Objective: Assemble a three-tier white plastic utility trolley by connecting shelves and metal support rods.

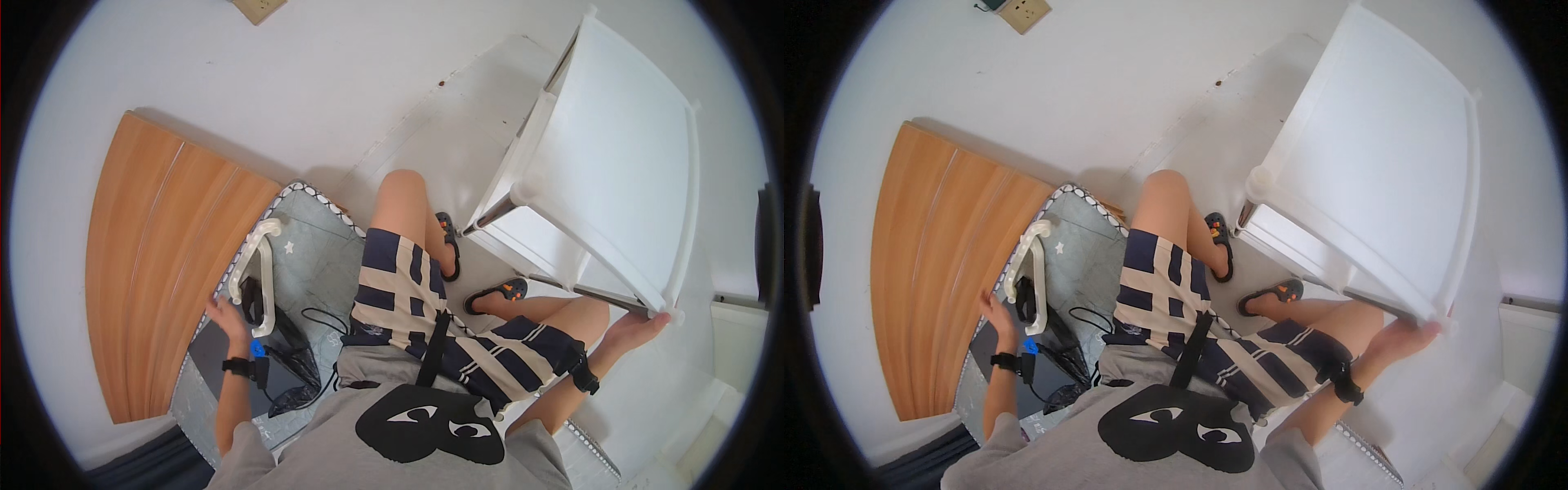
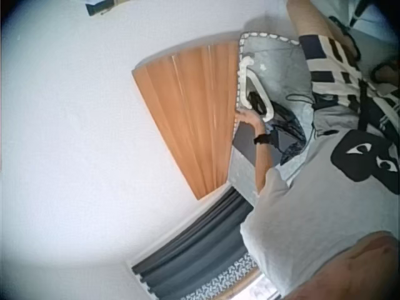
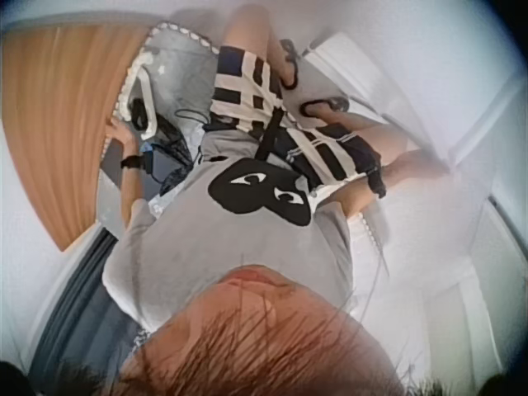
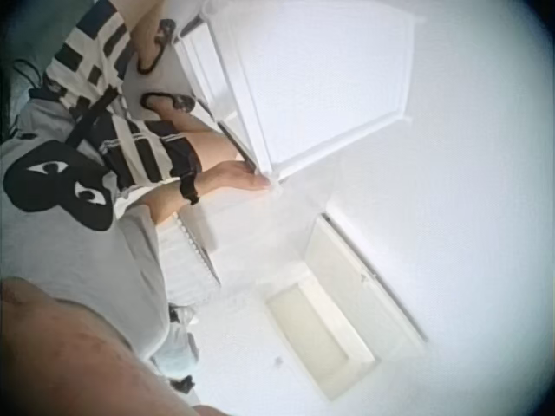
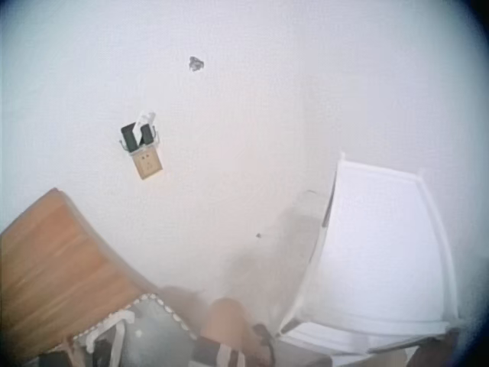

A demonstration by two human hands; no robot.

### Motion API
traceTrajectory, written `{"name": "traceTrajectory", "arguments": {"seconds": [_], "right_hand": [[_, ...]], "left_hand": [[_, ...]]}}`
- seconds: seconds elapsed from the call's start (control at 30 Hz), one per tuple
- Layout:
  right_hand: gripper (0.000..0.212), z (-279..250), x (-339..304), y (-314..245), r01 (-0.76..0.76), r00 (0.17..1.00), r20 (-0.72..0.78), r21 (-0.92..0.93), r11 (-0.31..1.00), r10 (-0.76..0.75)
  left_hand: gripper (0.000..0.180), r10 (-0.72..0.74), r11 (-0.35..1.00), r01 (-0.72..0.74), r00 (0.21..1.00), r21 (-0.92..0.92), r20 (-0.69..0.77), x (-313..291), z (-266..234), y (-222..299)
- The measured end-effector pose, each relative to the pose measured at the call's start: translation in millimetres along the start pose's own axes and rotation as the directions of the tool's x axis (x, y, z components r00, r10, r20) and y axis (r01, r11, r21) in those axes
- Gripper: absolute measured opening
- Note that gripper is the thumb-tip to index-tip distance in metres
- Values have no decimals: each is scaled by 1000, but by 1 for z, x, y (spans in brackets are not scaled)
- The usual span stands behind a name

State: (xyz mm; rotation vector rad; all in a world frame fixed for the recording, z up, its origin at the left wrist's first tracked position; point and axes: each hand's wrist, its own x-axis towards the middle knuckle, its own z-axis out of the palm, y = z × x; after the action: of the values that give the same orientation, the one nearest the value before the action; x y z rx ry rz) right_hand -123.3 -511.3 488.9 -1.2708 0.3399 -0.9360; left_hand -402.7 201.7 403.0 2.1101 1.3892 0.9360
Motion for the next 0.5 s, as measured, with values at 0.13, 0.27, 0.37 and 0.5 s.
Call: {"name": "traceTrajectory", "arguments": {"seconds": [0.13,0.27,0.37,0.5], "right_hand": [[61,-15,6,6,71,997,-22,-63,995,-73],[58,6,-1,0,37,999,-33,-81,996,-40],[59,-10,6,0,53,993,109,-79,995,-44],[61,10,0,-5,11,1000,-9,-121,993,-12]], "left_hand": [[21,321,930,-102,693,-353,645,-87,42,224],[25,858,190,-767,-174,-612,484,-115,43,363],[25,910,-76,-634,-359,-769,206,-134,20,439],[20,911,45,-430,-353,-902,213,-154,-34,493]]}}
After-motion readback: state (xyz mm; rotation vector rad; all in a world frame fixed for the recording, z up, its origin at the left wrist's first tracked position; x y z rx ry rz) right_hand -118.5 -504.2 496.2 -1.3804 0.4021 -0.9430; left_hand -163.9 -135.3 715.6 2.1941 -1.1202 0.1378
